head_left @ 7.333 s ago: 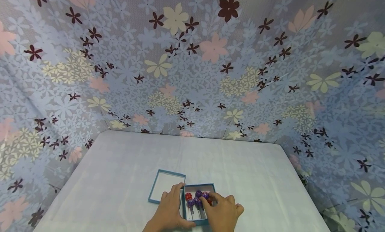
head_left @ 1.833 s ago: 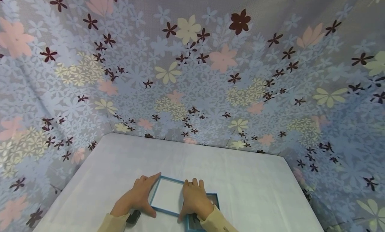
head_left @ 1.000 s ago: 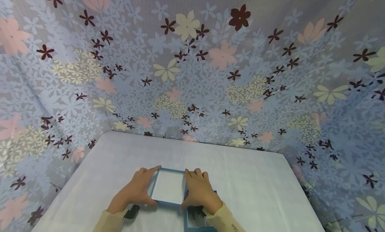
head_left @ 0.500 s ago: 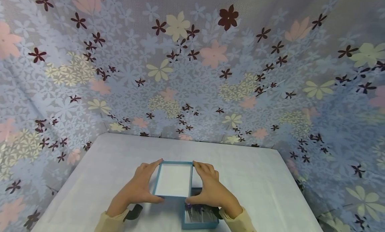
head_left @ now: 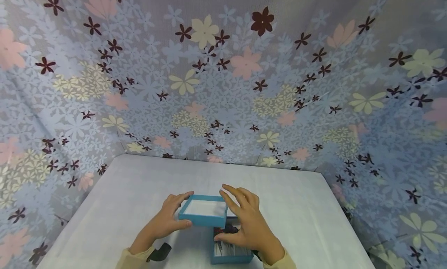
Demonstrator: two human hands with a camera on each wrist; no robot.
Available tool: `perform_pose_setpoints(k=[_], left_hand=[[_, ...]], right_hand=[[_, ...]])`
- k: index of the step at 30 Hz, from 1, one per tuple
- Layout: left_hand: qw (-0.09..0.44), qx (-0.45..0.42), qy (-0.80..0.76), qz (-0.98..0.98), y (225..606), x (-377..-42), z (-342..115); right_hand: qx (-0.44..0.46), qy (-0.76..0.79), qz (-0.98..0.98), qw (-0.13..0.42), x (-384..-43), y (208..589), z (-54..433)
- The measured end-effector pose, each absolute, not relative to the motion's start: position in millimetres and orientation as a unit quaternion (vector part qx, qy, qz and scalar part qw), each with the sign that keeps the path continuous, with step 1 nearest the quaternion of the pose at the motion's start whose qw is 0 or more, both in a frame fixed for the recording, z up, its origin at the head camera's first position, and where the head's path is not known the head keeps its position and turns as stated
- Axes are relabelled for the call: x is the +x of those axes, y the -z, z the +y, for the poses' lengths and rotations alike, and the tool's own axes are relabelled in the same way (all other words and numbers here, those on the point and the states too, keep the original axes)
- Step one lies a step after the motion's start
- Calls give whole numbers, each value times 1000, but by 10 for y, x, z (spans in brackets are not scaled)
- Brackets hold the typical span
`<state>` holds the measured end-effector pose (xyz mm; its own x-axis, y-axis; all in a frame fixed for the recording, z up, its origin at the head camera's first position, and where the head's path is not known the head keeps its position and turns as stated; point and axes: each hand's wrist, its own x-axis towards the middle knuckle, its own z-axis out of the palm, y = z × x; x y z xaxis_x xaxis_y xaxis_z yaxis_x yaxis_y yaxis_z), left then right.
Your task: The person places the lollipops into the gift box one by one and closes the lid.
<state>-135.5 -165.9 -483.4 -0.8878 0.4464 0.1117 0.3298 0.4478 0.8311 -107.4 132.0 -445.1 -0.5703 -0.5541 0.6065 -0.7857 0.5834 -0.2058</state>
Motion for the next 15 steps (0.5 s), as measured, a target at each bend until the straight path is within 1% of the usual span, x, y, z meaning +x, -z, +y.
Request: perform_pose_setpoints(k=[2,4,7,9,12,13,15], left_hand=[[89,212,-493,839,4812,-1338,-1635],[118,209,-506,828,4764,-1323,-1625],[162,228,-538,796,4674,-1297,-1616],[193,206,-546,789,4548,-1227,-1590],[244,134,-552,786,4425,-1146,-1563],[261,107,-552,784,4447,-1146,-1570],[278,107,-553,778,4539,-1180,-1610]], right_hand=[[429,-158,-826,330,-1050,4433,1316],[452,-89,-794,396,-1032,4415,1313],[474,-15,-748,465,-1038,4402,1311],[477,17,-729,490,-1044,4396,1334],[484,34,-717,502,-1039,4375,1397],[485,38,-714,503,-1033,4366,1421],[490,39,-711,502,-1019,4350,1463]])
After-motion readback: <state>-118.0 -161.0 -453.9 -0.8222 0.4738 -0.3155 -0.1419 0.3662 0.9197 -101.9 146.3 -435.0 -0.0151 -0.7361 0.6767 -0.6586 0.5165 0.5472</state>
